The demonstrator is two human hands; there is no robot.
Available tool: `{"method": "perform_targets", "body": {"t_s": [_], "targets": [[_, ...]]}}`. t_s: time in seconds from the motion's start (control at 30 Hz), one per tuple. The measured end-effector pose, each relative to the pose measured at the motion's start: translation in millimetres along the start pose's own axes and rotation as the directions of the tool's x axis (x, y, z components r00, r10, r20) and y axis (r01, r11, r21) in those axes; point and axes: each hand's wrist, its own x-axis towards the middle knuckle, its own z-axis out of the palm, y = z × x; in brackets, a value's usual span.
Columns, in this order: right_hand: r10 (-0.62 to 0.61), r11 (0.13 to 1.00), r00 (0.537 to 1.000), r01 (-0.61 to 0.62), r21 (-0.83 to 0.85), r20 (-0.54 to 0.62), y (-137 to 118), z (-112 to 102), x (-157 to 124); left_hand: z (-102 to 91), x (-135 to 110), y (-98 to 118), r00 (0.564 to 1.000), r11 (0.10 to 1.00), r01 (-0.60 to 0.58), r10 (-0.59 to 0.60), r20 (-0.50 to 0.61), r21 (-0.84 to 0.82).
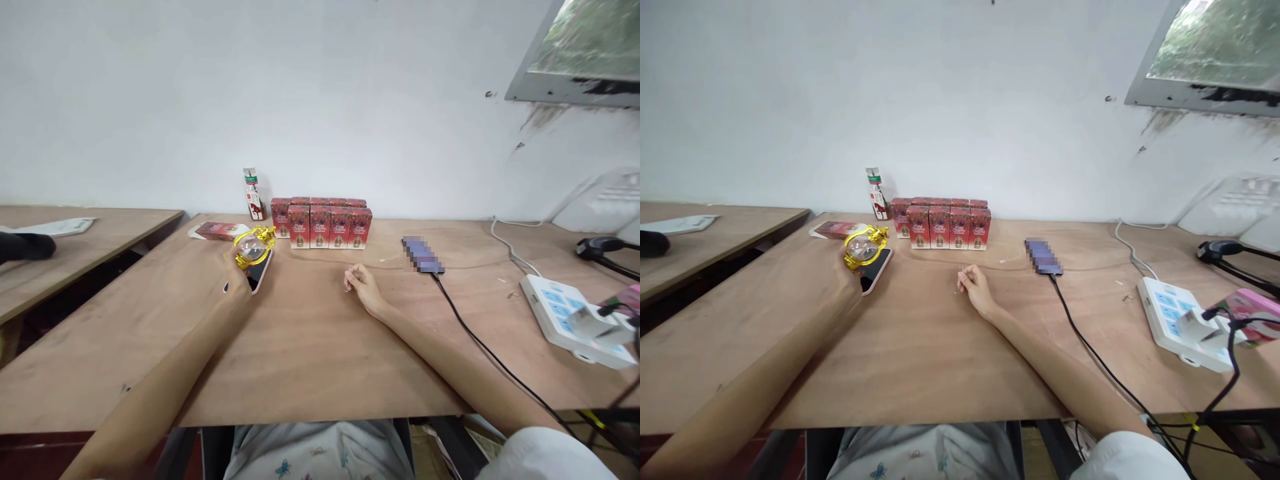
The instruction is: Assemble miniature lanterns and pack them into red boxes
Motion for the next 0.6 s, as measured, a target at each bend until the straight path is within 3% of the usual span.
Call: {"method": "perform_targets", "body": {"t_s": [0.1,0.2,0.6], "targets": [[0.004,1.0,1.0,-0.004,0.012,-0.003,-0.8,0.7,-0.4,-0.2,2.2,13.0,0.988,0.983,0.123,-0.134,-0.078,-0.133],[0.006,1.0,1.0,-0.006,0.024,-0.01,-1.5,0.7,-0.2,3.4,-3.6,21.3,0.973,0.949,0.193,-0.218,-0.078,-0.247],[0.029,1.0,0.999,-0.029,0.0,-0.017,-3.6,0.6,-0.3,6.4,-14.4,22.3,0.963,0.909,0.264,-0.268,0.034,-0.323]]}}
